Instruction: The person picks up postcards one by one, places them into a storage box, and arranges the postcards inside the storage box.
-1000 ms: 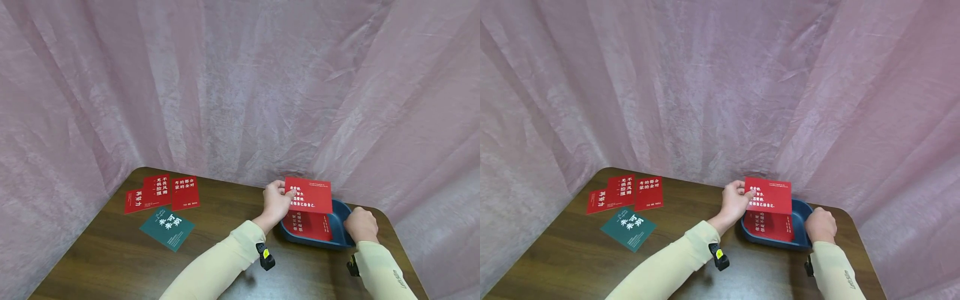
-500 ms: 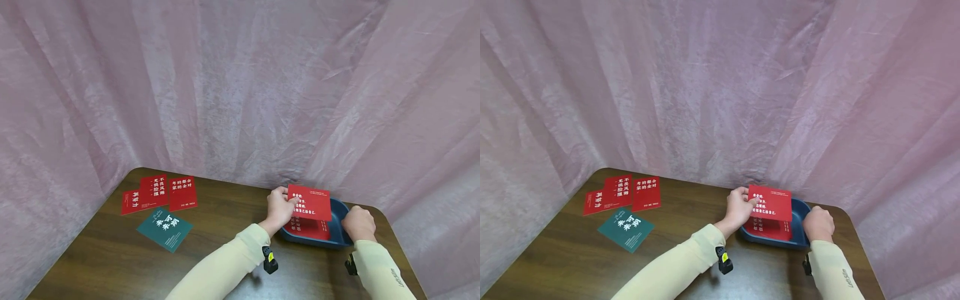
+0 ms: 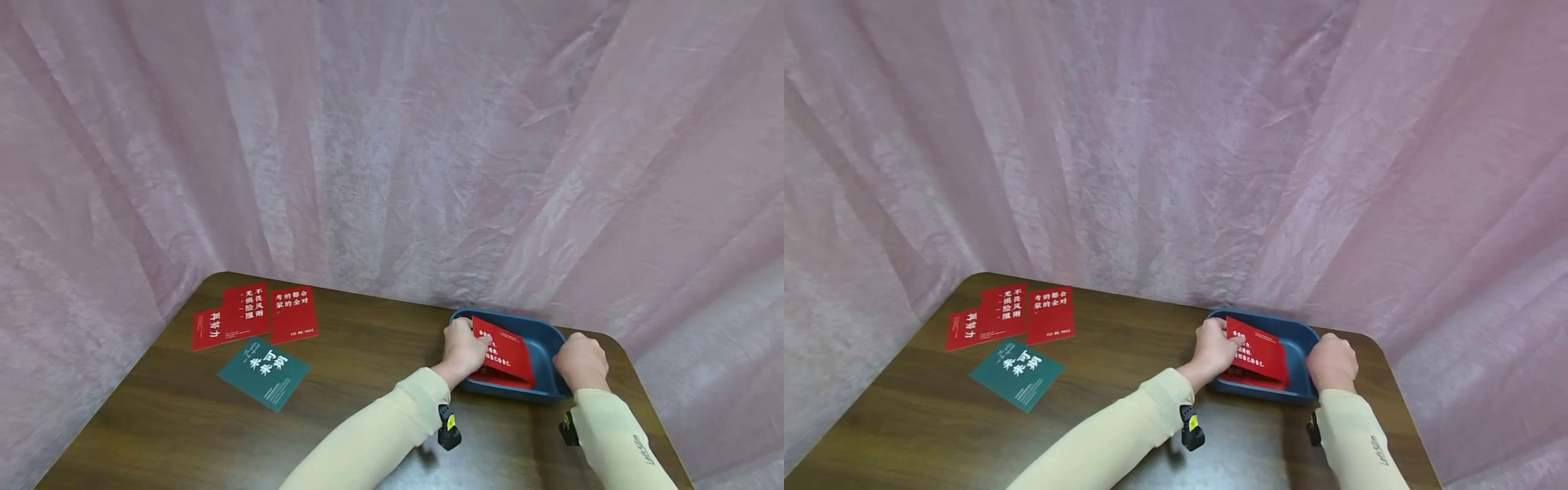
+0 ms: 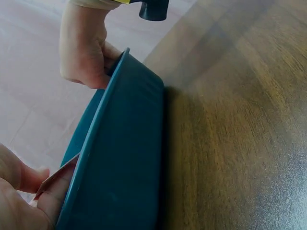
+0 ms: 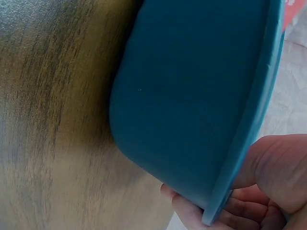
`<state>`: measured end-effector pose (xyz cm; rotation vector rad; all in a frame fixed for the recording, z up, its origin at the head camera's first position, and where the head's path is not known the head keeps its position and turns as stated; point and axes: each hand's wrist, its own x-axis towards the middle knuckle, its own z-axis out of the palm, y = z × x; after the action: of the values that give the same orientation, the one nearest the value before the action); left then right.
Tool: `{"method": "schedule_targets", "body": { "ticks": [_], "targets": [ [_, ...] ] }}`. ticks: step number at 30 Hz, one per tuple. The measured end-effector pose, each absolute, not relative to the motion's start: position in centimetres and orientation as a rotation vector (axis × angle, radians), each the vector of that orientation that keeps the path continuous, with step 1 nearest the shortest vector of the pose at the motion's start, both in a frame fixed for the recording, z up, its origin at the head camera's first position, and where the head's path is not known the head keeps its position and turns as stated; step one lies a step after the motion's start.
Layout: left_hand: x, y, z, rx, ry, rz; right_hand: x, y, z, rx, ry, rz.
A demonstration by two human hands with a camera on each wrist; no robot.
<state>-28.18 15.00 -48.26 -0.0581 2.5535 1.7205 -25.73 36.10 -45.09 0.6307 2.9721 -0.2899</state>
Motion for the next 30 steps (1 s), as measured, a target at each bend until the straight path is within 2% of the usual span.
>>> {"method": "schedule_targets", "body": {
  "ticks": [19,30],
  "targets": [
    [-27.4,14.9,-47.4,-0.032,2.602,1.348,-25.7,36.0,-45.3,0.656,2.960,-0.296],
    [-27.0,13.3,-45.9,0.065,2.523,1.474,-25.6,36.0,-45.2,0.624,2.982,-0.295]
  ]
}}
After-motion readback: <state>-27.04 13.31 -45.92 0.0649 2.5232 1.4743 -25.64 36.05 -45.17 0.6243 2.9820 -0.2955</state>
